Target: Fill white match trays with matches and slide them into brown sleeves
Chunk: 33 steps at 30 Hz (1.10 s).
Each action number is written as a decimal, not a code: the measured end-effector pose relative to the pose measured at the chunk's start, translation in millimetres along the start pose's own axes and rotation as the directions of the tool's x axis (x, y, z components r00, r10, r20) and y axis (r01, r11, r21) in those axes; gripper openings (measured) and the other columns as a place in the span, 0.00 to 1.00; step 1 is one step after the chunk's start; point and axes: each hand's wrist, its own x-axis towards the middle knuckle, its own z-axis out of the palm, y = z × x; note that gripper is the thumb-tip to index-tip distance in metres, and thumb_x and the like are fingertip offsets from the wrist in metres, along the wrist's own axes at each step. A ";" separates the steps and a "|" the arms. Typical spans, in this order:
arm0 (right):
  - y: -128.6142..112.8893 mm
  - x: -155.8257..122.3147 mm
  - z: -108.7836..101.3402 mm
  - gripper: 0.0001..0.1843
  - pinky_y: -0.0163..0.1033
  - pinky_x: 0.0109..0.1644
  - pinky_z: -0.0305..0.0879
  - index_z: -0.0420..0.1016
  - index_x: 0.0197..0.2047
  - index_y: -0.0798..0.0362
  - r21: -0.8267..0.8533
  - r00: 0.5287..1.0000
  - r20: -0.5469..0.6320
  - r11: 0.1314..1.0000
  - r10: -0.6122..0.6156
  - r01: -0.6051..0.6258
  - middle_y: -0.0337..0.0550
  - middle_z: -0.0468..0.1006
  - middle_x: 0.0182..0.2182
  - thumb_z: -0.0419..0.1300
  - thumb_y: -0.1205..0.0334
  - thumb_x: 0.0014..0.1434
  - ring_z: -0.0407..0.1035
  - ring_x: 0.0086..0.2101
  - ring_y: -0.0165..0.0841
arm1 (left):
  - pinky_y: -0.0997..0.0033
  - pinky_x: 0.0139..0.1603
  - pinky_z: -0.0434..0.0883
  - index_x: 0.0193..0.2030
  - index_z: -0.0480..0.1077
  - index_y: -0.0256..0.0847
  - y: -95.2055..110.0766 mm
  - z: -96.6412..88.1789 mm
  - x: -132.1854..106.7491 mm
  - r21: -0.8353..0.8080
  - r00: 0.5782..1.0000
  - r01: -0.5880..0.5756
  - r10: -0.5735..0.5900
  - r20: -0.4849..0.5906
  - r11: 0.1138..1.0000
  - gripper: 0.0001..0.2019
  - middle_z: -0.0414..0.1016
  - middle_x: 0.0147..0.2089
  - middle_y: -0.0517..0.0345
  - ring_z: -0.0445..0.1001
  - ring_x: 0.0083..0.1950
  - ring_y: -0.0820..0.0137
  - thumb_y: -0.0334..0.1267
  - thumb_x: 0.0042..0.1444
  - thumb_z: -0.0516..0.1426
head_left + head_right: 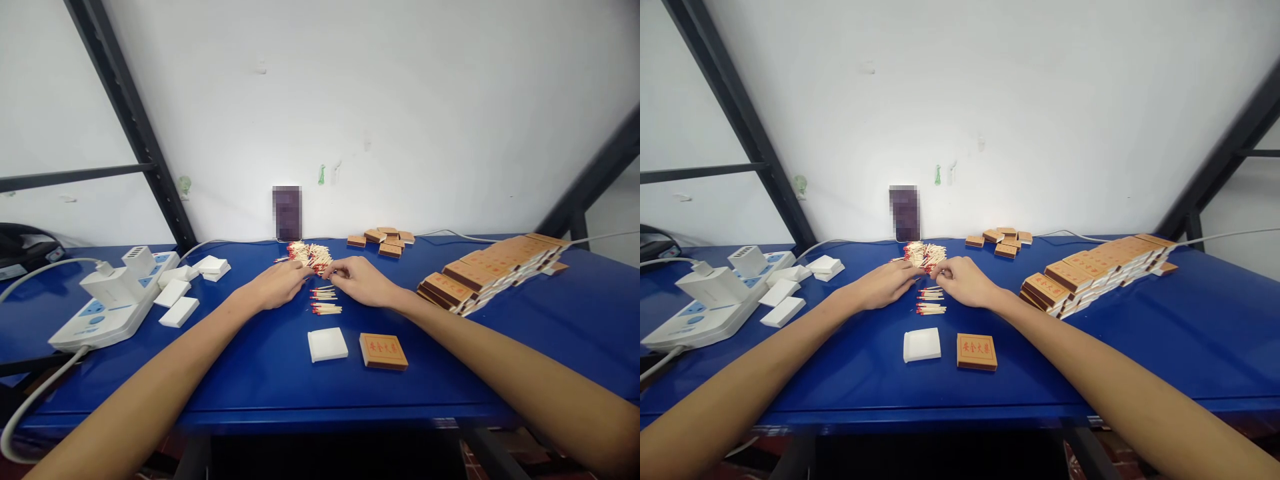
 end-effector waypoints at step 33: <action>5.2 -0.4 5.3 0.11 0.34 0.28 0.47 0.77 0.34 0.50 -0.181 1.000 -0.012 0.983 -0.026 0.023 0.37 0.71 0.22 0.53 0.63 0.56 0.58 0.22 0.27 | 0.73 0.37 0.67 0.34 0.77 0.39 11.4 15.9 9.2 -0.635 0.945 0.093 -0.269 -0.186 0.767 0.07 0.78 0.32 0.59 0.72 0.34 0.72 0.31 0.52 0.57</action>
